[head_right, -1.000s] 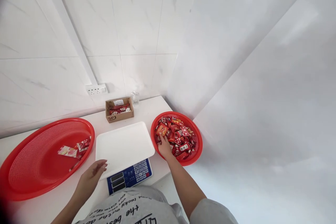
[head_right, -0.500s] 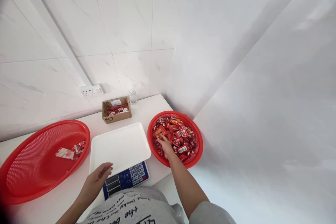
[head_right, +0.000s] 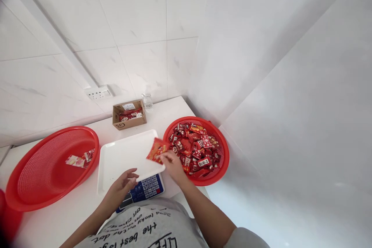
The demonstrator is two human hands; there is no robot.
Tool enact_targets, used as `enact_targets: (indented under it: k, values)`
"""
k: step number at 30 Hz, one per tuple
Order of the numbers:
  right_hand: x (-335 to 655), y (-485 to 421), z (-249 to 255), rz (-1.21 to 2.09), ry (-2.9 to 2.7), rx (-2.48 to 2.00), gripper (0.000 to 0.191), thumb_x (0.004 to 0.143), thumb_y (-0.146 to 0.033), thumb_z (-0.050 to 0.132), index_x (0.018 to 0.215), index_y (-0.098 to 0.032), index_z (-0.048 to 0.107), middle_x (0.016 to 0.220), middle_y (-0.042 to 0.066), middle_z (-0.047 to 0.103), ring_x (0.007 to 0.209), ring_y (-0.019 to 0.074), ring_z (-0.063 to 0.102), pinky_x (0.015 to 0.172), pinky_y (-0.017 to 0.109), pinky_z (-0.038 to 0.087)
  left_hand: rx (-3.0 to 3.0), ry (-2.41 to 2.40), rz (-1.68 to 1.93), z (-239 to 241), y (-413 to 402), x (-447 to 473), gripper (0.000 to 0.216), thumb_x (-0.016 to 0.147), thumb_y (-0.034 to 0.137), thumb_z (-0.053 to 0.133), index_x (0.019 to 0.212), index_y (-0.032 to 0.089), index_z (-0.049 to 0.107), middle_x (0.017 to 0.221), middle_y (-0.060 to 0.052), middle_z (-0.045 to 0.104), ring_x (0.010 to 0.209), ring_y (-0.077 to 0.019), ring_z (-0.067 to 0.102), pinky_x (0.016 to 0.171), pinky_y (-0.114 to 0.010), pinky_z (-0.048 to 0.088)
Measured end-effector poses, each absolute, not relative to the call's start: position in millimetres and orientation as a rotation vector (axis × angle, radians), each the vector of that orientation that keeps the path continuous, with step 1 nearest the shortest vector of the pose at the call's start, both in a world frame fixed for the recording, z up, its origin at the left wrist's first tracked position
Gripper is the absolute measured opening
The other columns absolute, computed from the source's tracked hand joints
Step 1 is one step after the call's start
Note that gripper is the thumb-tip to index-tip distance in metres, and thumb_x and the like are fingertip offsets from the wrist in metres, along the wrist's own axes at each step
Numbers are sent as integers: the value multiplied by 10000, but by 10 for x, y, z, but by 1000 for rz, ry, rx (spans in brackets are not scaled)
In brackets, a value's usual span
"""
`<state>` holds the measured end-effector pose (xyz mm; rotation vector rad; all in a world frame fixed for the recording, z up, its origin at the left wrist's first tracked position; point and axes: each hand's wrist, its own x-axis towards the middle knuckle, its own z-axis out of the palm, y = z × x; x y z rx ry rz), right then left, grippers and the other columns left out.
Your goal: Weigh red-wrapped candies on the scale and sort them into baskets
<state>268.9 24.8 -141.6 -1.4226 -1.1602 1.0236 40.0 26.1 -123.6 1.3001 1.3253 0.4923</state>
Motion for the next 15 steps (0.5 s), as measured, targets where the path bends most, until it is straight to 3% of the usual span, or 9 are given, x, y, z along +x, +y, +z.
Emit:
enact_targets:
  k: [4, 9, 12, 15]
  values:
    - [2411, 106, -1314, 1308, -1513, -1188, 142, 763, -260, 569, 853, -228, 673, 934, 25, 612, 820, 133, 580, 740, 265, 473, 1205, 1273, 522, -1192, 330, 562, 603, 680, 597, 553, 1119, 186, 535, 1068, -98, 643, 893, -232, 628, 711, -353, 528]
    - [2612, 312, -1568, 1161, -1295, -1483, 259, 777, -225, 501, 1021, -208, 587, 968, 36, 625, 809, 142, 589, 770, 303, 478, 1121, 1364, 549, -1130, 391, 542, 506, 678, 555, 581, 1036, 199, 544, 1044, -74, 666, 943, -246, 627, 723, -356, 532]
    - [2971, 635, -1774, 927, -1153, -1752, 339, 806, -221, 437, 1128, -183, 537, 1148, 82, 577, 1029, 180, 551, 906, 338, 431, 1077, 1416, 548, -1139, 402, 453, 497, 693, 549, 576, 1037, 193, 534, 1047, -75, 664, 939, -237, 630, 728, -344, 530]
    - [3235, 926, -1942, 866, -1230, -1935, 492, 785, -187, 464, 1276, -175, 431, 1358, 101, 430, 1250, 198, 397, 1031, 340, 319, 1088, 1444, 541, -1136, 396, 380, 518, 708, 561, 558, 1060, 182, 533, 1055, -81, 662, 940, -236, 629, 733, -341, 527]
